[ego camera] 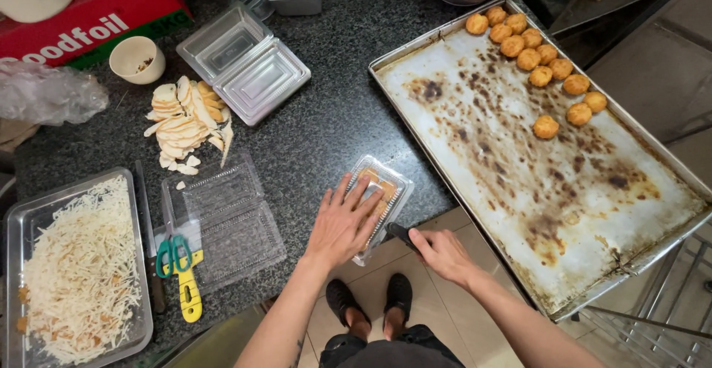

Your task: Packing baked cream puffs into plastic containers and sealing them with a stapler.

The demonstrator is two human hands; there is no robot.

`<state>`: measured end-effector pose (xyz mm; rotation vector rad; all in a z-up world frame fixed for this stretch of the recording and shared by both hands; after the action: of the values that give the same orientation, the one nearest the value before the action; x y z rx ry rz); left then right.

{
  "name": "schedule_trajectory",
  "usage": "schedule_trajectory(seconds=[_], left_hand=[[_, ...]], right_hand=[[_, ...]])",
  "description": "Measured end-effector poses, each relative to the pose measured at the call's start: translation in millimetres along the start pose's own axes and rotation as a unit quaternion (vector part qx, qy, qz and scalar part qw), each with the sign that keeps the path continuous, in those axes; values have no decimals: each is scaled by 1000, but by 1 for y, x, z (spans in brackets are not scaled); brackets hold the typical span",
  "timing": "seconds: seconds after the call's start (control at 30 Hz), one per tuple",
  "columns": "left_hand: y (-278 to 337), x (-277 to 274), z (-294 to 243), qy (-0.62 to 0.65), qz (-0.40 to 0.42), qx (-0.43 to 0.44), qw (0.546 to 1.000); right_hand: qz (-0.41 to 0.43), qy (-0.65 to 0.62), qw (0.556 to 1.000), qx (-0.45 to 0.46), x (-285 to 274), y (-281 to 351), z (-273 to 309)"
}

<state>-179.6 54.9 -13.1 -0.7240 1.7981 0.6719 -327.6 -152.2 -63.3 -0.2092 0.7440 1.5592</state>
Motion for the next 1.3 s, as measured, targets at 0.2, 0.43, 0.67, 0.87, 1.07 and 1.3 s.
schedule_trajectory(seconds=[0.2,0.43,0.67,0.87,1.07,1.3], left_hand=[[-2,0,-1,-6,-6,3,1000],[1,6,0,-8,-10,4,1000],[1,4,0,-17,-14,2,1000],[-4,-7,-2,50,-13,-98,994],[-2,-28,-10,331,-87,-262,903],[32,53,38,421,40,-435,795]], right_hand=[[-12,11,1000,-8,1,-4,-4],[-21,4,1000,2,3,-1,-2],[-6,29,999,15,1,-4,8],[-33,-88,995,46,3,-5,1],[-132,-334,922,147,-21,3,20],[-131,-273,937,174,-33,8,23]])
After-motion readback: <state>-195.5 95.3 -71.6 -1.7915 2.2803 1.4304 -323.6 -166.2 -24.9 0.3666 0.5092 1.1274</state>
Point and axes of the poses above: each hand's wrist, its own y-axis away from the middle knuckle, its own x-axis out of the palm, z = x × y, the point moved 1 cm from there along -y, towards the middle knuckle, and after that the axes turned 12 degrees about -x, right-handed, at the moved point
